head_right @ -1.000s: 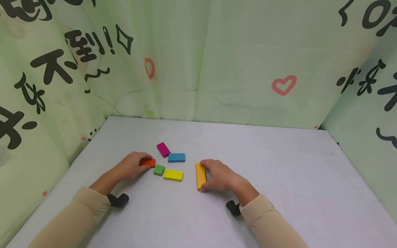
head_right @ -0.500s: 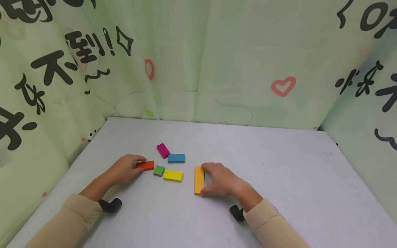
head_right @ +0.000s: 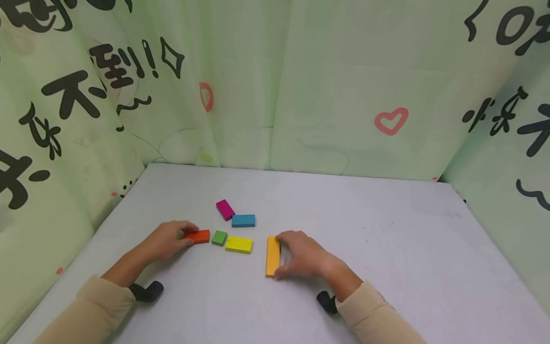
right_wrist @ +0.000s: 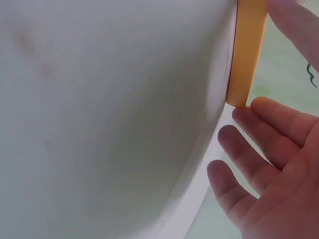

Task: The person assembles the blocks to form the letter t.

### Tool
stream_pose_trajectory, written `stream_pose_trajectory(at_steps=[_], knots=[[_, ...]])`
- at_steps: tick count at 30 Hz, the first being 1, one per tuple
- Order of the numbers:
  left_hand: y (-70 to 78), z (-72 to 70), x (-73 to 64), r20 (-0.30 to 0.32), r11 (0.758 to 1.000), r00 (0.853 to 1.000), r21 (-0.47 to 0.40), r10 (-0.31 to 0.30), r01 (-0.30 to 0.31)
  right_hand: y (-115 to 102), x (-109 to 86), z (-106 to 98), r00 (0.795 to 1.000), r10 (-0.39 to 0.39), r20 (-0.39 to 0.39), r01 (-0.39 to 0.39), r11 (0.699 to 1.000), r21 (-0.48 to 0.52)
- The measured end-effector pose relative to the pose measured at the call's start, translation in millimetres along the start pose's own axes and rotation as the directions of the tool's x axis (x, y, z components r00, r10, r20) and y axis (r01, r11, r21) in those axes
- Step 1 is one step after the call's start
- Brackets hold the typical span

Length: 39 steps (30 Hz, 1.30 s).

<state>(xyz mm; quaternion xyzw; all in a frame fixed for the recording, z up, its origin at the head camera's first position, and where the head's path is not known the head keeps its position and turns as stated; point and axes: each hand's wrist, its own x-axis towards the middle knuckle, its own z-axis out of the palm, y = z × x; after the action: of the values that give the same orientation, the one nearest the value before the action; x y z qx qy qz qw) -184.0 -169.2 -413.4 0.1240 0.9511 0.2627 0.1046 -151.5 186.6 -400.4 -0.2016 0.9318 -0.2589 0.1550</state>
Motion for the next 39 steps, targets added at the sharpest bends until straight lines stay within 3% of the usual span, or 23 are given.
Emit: stream_pose_trajectory(at_steps=[13, 24, 39], knots=[[-2.6, 5.0, -13.7, 0.010, 0.999, 1.000, -0.028, -0.015, 0.015, -10, -9.5, 10, 1.000, -0.027, 0.000, 0.027, 1.000, -0.001], [3.7, 4.8, -21.1, 0.019, 1.000, 1.000, -0.020, -0.008, 0.008, -19, -12.4, 14, 0.995, -0.103, 0.005, 0.103, 0.990, -0.095], [11.1, 8.9, -24.3, 0.049, 0.998, 0.998, -0.039, -0.037, 0.039, -48, -15.9, 27, 0.993, -0.085, 0.079, 0.098, 0.980, -0.171]])
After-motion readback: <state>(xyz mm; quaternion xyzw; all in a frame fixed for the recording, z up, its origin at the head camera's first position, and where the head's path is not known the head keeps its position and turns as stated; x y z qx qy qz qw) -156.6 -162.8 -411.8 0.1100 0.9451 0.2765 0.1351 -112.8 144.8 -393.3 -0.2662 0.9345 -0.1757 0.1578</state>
